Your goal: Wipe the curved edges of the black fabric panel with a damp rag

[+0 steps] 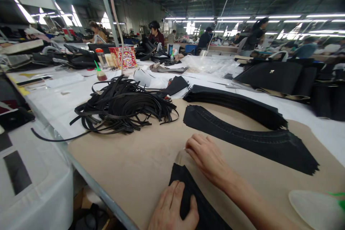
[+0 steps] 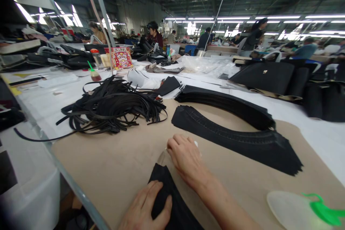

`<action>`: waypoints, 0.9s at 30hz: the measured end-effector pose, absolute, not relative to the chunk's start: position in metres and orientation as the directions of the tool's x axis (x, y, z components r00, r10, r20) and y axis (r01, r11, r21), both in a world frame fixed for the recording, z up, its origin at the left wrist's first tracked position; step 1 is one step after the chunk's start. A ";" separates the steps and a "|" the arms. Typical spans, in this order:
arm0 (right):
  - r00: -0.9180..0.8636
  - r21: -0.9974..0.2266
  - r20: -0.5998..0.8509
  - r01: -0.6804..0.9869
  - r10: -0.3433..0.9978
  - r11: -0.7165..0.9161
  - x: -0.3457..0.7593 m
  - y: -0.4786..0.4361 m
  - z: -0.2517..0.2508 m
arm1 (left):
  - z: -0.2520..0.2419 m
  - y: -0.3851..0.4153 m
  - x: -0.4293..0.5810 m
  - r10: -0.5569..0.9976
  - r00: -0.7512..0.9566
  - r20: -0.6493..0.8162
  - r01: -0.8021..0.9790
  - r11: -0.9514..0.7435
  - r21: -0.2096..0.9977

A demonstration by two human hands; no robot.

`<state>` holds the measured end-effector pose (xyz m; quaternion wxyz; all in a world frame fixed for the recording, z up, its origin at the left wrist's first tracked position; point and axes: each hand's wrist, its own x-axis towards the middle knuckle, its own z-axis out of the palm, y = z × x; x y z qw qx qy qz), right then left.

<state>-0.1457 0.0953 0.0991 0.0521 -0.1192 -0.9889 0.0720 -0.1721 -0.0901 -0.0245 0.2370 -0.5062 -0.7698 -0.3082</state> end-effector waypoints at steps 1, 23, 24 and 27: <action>-0.968 -0.186 0.079 0.220 0.237 0.958 -0.140 0.093 0.104 | -0.022 -0.092 -0.173 0.667 -0.317 0.675 0.946 0.273 0.175; -0.745 -0.535 0.094 0.522 0.661 0.664 -0.054 0.114 0.122 | 0.045 -0.087 -0.194 0.875 -0.164 0.456 0.926 -0.023 0.377; -0.720 -0.546 0.072 0.551 0.690 0.631 -0.040 0.112 0.120 | 0.052 -0.081 -0.194 0.896 -0.120 0.428 0.914 -0.069 0.400; -0.673 -0.551 -0.020 0.625 0.740 0.553 0.000 0.104 0.115 | 0.066 -0.058 -0.190 0.947 0.012 0.320 0.887 -0.158 0.433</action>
